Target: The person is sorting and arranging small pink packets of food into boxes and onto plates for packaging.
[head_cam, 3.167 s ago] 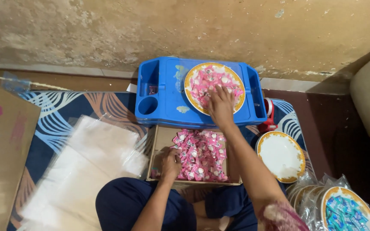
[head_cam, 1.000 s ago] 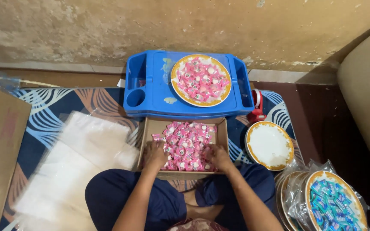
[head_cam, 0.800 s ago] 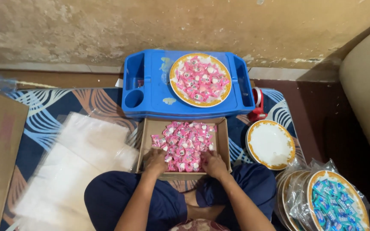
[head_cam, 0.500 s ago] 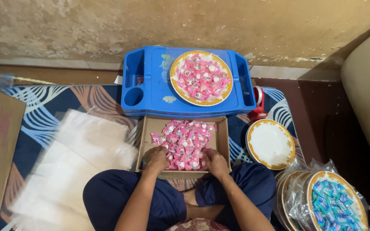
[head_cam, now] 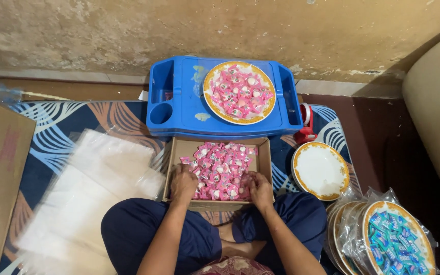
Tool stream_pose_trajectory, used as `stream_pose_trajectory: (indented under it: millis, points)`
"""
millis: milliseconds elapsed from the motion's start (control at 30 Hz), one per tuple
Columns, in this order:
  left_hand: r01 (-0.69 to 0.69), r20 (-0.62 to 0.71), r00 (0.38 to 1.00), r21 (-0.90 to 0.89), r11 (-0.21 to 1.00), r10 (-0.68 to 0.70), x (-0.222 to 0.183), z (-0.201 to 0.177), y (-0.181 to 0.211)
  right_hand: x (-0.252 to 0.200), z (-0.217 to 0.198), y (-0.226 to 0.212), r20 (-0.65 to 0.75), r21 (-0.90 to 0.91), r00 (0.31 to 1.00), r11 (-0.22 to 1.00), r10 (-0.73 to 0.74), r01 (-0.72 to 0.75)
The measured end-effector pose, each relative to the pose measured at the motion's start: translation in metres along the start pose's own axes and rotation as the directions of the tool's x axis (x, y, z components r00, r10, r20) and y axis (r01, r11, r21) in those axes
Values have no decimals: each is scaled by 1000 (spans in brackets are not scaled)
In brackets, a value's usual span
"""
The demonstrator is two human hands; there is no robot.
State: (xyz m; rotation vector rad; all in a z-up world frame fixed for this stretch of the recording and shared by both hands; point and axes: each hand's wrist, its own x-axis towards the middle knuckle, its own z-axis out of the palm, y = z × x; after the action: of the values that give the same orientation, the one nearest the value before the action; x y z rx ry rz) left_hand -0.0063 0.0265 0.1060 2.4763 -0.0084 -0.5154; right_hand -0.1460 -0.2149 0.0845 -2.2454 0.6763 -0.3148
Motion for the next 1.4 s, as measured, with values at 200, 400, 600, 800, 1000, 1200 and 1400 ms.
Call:
stream_pose_trajectory:
  millis: [200, 400, 600, 800, 1000, 1200, 1400]
  points:
    - [-120, 68, 990, -46, 992, 122, -42, -86, 54, 23, -30, -17, 104, 218, 986, 965, 128, -148]
    - [-481, -133, 873, -404, 778, 470, -33, -167, 167, 68, -135, -196, -105, 575, 974, 786, -201, 225]
    - [-507, -376, 854, -447, 737, 360, -18, -155, 154, 103, -137, -167, -126, 551, 956, 783, -264, 289]
    - [-237, -143, 965, -126, 963, 219, 14, 13, -8, 42, -35, -14, 412, -20, 908, 996, -75, 91]
    - [-142, 311, 950, 304, 942, 43, 19, 56, -32, 21, 22, 39, 508, -466, 855, 868, 100, 175]
    - [-143, 344, 937, 234, 962, 56, 73, 108, -76, 21, 8, 28, 477, -352, 872, 933, 113, 71]
    - [-141, 226, 969, 181, 973, 98, 27, 56, -29, 8, -17, -25, 354, -278, 920, 958, 167, -67]
